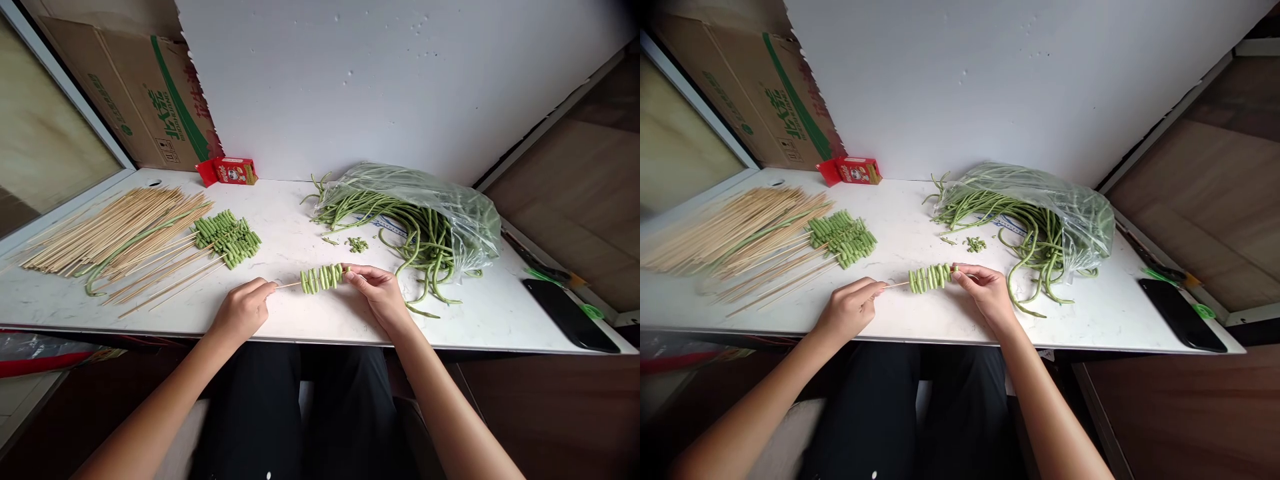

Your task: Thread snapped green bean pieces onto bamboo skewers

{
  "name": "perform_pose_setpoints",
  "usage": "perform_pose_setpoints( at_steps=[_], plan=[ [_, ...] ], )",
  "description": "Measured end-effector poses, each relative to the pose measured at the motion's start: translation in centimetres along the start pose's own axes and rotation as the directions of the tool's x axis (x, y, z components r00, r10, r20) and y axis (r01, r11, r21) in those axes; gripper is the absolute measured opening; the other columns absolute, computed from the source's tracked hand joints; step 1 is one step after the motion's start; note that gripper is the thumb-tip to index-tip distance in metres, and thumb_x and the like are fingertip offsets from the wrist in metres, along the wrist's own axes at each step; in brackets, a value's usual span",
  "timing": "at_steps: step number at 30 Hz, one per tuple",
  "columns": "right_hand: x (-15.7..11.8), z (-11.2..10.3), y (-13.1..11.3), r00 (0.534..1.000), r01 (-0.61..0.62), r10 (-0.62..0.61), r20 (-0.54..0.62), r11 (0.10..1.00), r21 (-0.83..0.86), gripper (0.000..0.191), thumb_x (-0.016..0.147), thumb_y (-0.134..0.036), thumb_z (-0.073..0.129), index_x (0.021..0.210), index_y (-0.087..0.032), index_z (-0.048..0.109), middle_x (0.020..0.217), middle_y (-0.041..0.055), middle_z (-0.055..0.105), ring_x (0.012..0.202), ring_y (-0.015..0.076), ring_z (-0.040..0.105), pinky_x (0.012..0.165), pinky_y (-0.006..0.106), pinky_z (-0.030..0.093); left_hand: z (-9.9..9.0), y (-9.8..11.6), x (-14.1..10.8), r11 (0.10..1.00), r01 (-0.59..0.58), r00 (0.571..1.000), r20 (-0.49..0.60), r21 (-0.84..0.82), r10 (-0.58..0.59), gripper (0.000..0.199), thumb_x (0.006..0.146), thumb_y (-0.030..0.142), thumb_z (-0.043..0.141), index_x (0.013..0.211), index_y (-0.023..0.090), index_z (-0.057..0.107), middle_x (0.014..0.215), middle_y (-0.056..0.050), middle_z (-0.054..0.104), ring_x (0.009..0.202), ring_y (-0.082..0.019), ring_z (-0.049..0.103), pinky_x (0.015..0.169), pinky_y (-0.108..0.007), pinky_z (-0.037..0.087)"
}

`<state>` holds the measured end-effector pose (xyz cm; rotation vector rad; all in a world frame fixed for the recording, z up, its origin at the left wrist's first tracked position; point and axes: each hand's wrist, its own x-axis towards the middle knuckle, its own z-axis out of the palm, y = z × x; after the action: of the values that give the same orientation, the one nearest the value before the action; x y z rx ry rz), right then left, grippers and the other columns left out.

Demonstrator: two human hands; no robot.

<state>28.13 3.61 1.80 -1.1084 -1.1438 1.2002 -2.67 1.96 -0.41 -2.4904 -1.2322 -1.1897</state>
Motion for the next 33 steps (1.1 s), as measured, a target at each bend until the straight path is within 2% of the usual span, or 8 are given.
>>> perform_pose_setpoints(
  at_steps=[2, 4, 20, 27, 33],
  plan=[
    [-0.05, 0.06, -0.12, 1.000, -0.008, 0.007, 0.029, 1.000, 0.024, 0.025, 0.075, -0.047, 0.094, 0.091, -0.028, 0.086, 0.115, 0.0071, 0.083, 0.126, 0.0320, 0.071, 0.115, 0.049, 0.051, 0.00, 0.02, -0.03, 1.000, 0.004, 1.000, 0.004, 0.000, -0.004, 0.043, 0.084, -0.010, 0.042, 0.100, 0.018, 0.072, 0.081, -0.003, 0.073, 0.073, -0.016, 0.071, 0.069, -0.025, 0.057],
    [-0.09, 0.07, -0.17, 0.999, -0.020, 0.018, 0.045, 0.999, 0.036, 0.026, 0.076, -0.048, 0.094, 0.091, -0.029, 0.086, 0.116, 0.0071, 0.083, 0.127, 0.0328, 0.071, 0.115, 0.050, 0.051, 0.00, 0.05, -0.05, 1.000, 0.008, 1.000, 0.006, -0.002, -0.008, 0.044, 0.084, -0.010, 0.042, 0.101, 0.018, 0.072, 0.081, -0.003, 0.073, 0.073, -0.016, 0.071, 0.069, -0.025, 0.057],
    [-0.20, -0.08, 0.16, 0.998, -0.047, 0.045, 0.038, 0.998, 0.036, 0.027, 0.074, -0.046, 0.095, 0.091, -0.027, 0.086, 0.110, 0.0068, 0.085, 0.118, 0.0314, 0.077, 0.108, 0.047, 0.058, -0.08, 0.06, -0.03, 1.000, 0.011, 1.000, 0.013, -0.008, -0.011, 0.045, 0.084, -0.008, 0.043, 0.102, 0.019, 0.074, 0.080, -0.003, 0.072, 0.073, -0.015, 0.069, 0.070, -0.024, 0.057],
    [-0.26, 0.00, -0.04, 0.996, -0.026, 0.019, 0.082, 0.997, 0.078, 0.023, 0.076, -0.045, 0.094, 0.089, -0.029, 0.085, 0.108, 0.0062, 0.085, 0.132, 0.0334, 0.069, 0.118, 0.050, 0.049, -0.13, 0.06, -0.01, 0.999, 0.012, 1.000, 0.020, -0.039, -0.011, 0.044, 0.084, -0.009, 0.041, 0.099, 0.019, 0.073, 0.083, -0.003, 0.073, 0.075, -0.016, 0.071, 0.071, -0.024, 0.057],
    [-0.24, -0.16, 0.06, 0.995, -0.033, 0.025, 0.101, 0.996, 0.081, 0.022, 0.076, -0.045, 0.094, 0.087, -0.029, 0.084, 0.103, 0.0062, 0.085, 0.132, 0.0341, 0.069, 0.119, 0.052, 0.048, -0.22, 0.07, 0.02, 0.998, 0.022, 0.999, 0.037, -0.055, -0.020, 0.042, 0.082, -0.010, 0.043, 0.095, 0.018, 0.072, 0.082, -0.003, 0.072, 0.074, -0.016, 0.071, 0.071, -0.024, 0.056]
  ],
)
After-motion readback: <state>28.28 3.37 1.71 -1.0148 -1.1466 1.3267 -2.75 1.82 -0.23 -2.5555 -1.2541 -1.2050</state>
